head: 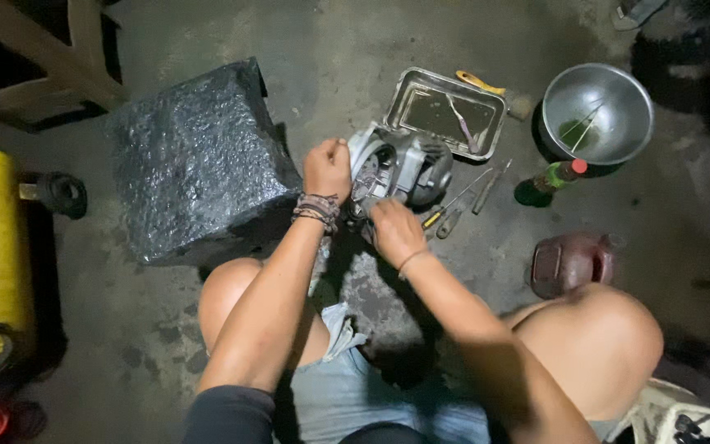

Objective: The person sits on the floor and cleans a disassembled engine casing using a rag. They wipe the exterior and interior surfaces of the metal part, focusing on the circular opening and surrounding areas.

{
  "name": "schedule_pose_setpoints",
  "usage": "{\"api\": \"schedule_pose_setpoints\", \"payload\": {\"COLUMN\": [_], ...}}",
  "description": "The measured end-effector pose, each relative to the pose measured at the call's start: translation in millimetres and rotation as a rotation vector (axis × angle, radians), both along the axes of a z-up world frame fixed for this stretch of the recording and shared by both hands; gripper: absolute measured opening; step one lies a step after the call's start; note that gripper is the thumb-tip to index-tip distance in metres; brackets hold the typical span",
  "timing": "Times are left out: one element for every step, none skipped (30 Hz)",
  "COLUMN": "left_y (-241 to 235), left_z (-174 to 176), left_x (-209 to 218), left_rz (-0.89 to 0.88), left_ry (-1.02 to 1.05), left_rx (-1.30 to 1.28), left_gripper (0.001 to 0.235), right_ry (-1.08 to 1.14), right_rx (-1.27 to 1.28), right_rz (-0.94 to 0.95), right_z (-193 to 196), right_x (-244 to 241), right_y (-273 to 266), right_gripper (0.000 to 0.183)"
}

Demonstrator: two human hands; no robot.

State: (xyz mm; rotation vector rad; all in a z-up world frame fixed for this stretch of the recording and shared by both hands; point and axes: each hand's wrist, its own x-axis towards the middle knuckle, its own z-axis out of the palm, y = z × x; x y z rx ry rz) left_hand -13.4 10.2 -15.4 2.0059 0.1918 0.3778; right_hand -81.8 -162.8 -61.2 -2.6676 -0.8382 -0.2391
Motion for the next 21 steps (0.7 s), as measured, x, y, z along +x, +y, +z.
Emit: {"api": "schedule_pose_setpoints", "payload": {"left_y": [0,1,3,0,-3,-6,-6,-8,-10,-11,-12,-13,-12,-9,-6,-6,-5,-7,-7,-6,-5], "left_z": [0,0,1,1,1,0,7,12,17,20,22,25,20,15,10,11,12,15,11,9,7], "left_x": [1,1,2,2,2,0,-1,-1,0,0,0,2,4,5,6,4,1,1,0,1,2], "left_rz": [-0.001,0.005,0.010,0.009,0.011,0.012,0.012,0.014,0.017,0.019,0.011,-0.003,-0.004,-0.005,-0.006,-0.004,-0.004,-0.009,-0.011,-0.009,-0.006], "left_ry": [-0.003,-0.006,-0.010,-0.017,-0.006,0.009,0.007,0.014,0.020,0.020,-0.006,-0.031,-0.032,-0.028,-0.025,-0.019,-0.017,-0.022,-0.023,-0.019,-0.014], "left_rx": [0.000,0.028,0.057,0.060,0.056,0.050,0.051,0.041,0.032,0.030,0.040,0.050,0.050,0.047,0.043,0.043,0.069,0.092,0.089,0.087,0.084], "left_gripper": [0.043,0.041,0.040,0.040,0.039,0.039,0.039,0.039,0.040,0.040,0.040,0.040,0.040,0.040,0.039,0.039,0.037,0.036,0.036,0.036,0.037], "right_ry": [-0.003,0.097,0.198,0.190,0.227,0.268,0.266,0.355,0.441,0.441,0.474,0.504,0.504,0.381,0.257,0.263,0.146,0.021,0.020,0.076,0.132], "right_rx": [0.000,-0.039,-0.077,-0.075,-0.230,-0.387,-0.386,-0.161,0.065,0.063,0.204,0.348,0.348,0.190,0.032,0.032,-0.096,-0.224,-0.226,-0.253,-0.279], "right_rz": [-0.001,0.048,0.096,0.095,0.058,0.021,0.021,-0.039,-0.098,-0.095,-0.093,-0.095,-0.097,-0.108,-0.119,-0.116,-0.064,-0.018,-0.021,-0.018,-0.016], "right_z": [4,8,12,21,30,39,27,16,4,21,37,53,53,53,52,45,39,34,31,31,30], "right_x": [10,20,31,38,45,50,52,55,59,47,34,22,17,11,5,5,4,6,9,16,22], "right_y": [-5,-10,-15,-13,-11,-10,-17,-27,-36,-31,-26,-20,-15,-9,-3,-1,2,1,2,4,6], "right_gripper": [0.004,0.012,0.024,0.024,0.019,0.016,0.016,0.016,0.019,0.019,0.018,0.018,0.018,0.017,0.017,0.017,0.017,0.018,0.018,0.019,0.022]}}
